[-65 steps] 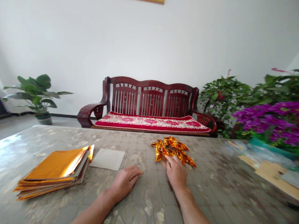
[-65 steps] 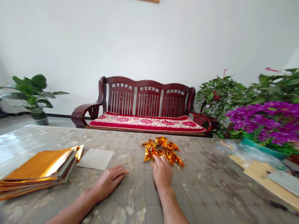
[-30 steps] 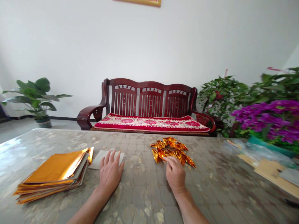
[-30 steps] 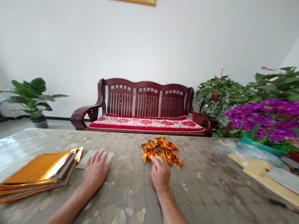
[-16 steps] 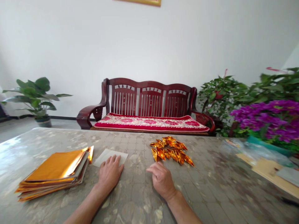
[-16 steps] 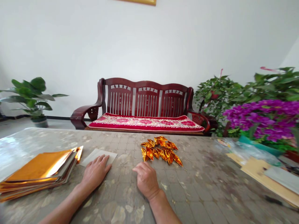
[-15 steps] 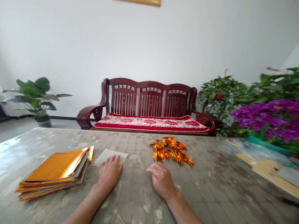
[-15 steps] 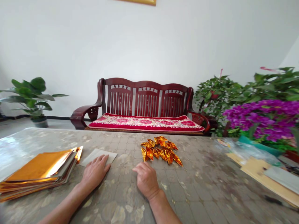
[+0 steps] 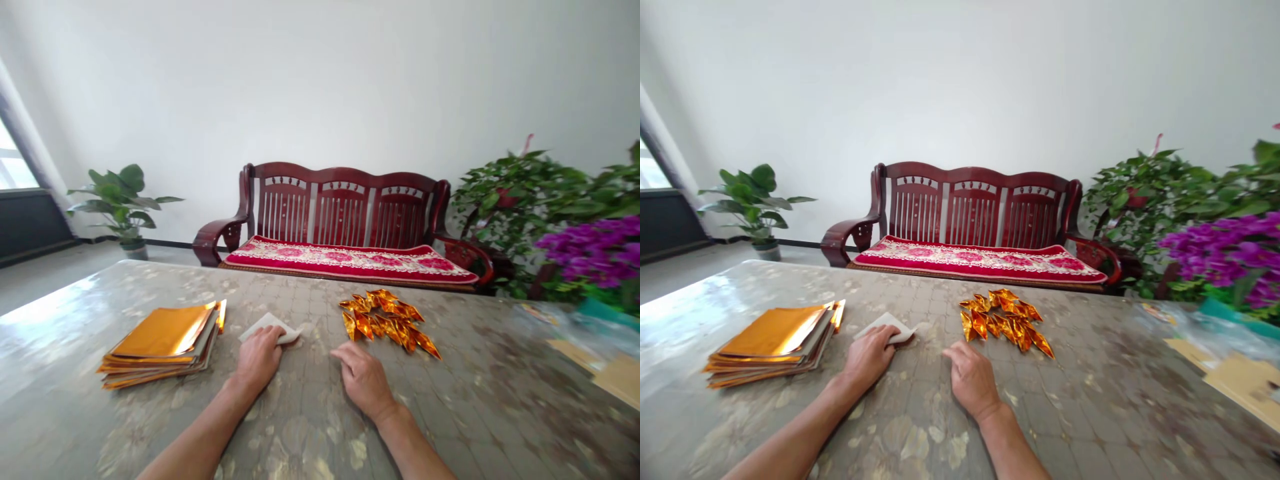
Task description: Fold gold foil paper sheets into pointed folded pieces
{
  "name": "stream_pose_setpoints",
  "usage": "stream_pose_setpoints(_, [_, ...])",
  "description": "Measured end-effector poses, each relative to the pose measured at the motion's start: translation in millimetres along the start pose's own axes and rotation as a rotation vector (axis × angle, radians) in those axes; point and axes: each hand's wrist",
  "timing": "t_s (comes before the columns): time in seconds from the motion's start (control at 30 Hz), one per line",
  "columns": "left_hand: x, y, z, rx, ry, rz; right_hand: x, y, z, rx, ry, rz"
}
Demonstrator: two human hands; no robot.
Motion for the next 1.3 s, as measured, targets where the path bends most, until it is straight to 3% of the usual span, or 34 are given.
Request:
stream_pose_setpoints(0.3, [2.3,-16.4,30.9,0.192,-0.200,-0.038,-4.1,3.5,-9.9,0.051,-0.016,-0.118])
stream_pose_setpoints(0.5, [1.0,-19.2,34.2,0.245,-0.277,-0.058,-0.9,4.3,-14.9,-0.037,0.054,-0.108])
stream_pose_setpoints(0.7, [-3.5,-21.2,41.7,0.215,-0.257,-0.042,-1.1,2.6,-17.3,-0.190,-0.061,-0.042])
stream_pose_setpoints(0.83, [-6.8,-16.0,39.0,0.289,-0.261,-0.124,-3.0,3.8,-21.9,-0.246,-0.158,-0.074])
stream_pose_setpoints(1.1, [-23.2,-3.2,33.3,0.497,-0.251,-0.301,-4.0,4.4,-24.7,-0.214,-0.178,-0.178])
stream_pose_setpoints(1.3, [-29.2,-22.2,17.9,0.635,-0.231,-0.289,-6.1,2.1,-27.2,-0.210,-0.099,-0.200])
Point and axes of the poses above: each hand's wrist, its own y-axis towards the middle knuckle, its own x-axis out of the palm, z = x × y, and after that the axes turned 12 degrees about z, right-handed
